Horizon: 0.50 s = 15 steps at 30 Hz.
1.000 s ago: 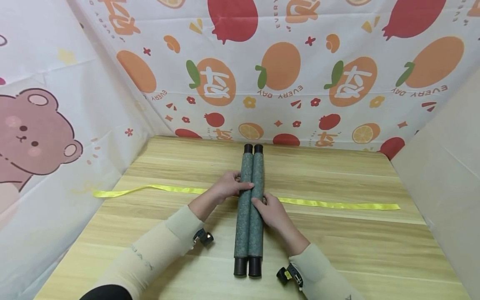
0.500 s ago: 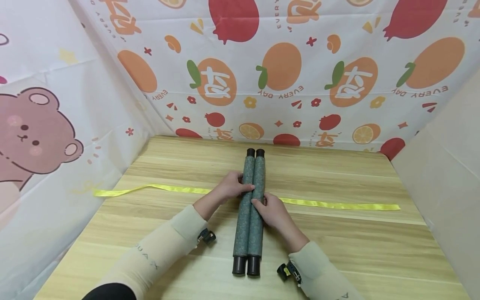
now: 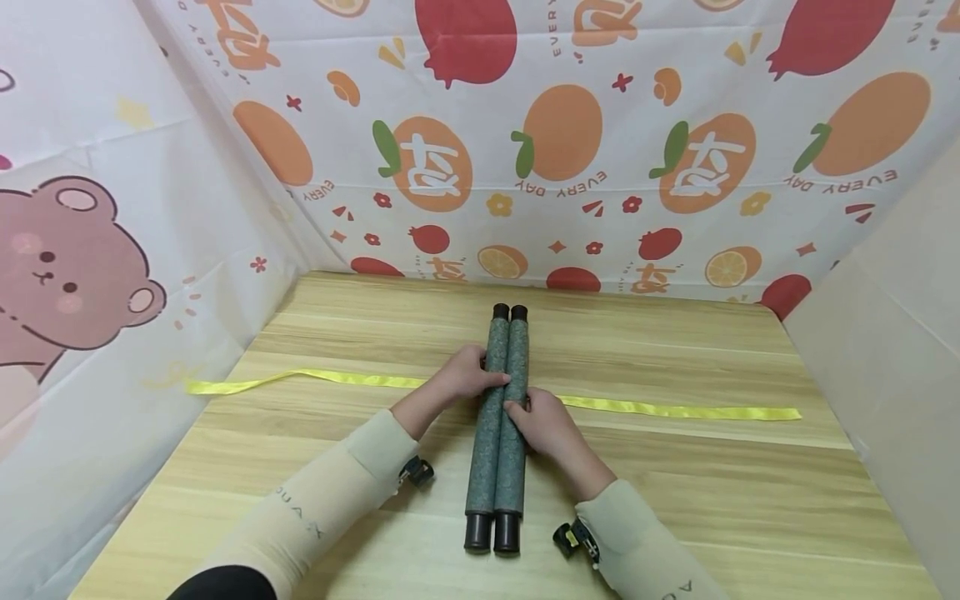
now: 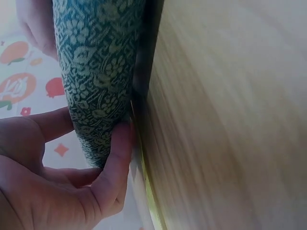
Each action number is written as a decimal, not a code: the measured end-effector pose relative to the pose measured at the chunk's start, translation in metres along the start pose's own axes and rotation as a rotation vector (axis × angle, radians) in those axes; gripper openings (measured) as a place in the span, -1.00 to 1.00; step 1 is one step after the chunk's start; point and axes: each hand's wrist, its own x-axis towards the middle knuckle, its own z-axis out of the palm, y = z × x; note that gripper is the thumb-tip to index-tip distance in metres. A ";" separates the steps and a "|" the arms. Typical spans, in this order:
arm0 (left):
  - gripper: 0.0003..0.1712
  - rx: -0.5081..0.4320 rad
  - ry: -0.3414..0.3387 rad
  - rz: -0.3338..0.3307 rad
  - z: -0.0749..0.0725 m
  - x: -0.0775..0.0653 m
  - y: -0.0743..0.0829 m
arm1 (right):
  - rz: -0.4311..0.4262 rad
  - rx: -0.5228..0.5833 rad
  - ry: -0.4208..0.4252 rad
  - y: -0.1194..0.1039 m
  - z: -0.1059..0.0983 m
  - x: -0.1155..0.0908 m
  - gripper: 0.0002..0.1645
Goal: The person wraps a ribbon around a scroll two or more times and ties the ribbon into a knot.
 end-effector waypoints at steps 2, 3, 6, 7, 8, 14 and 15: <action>-0.57 0.009 -0.002 -0.004 -0.001 -0.001 0.000 | -0.008 -0.020 0.002 -0.001 0.000 0.000 -0.63; -0.58 0.014 -0.004 -0.005 -0.001 -0.002 0.001 | -0.009 -0.023 0.000 -0.001 0.000 0.000 -0.63; -0.60 0.040 -0.014 -0.001 -0.002 -0.002 0.000 | -0.005 -0.028 -0.005 -0.003 0.000 -0.001 -0.64; -0.61 0.049 -0.017 0.003 -0.002 -0.002 0.000 | -0.007 -0.032 -0.002 -0.003 0.000 -0.001 -0.65; -0.61 0.063 -0.018 0.007 -0.002 -0.002 0.000 | -0.012 -0.038 0.002 -0.004 0.001 -0.001 -0.65; -0.56 0.172 -0.007 0.009 -0.003 -0.001 -0.001 | -0.033 -0.085 0.021 -0.004 0.001 -0.001 -0.65; -0.56 0.191 -0.008 0.007 -0.003 -0.001 -0.001 | -0.031 -0.092 0.019 -0.004 0.001 -0.001 -0.65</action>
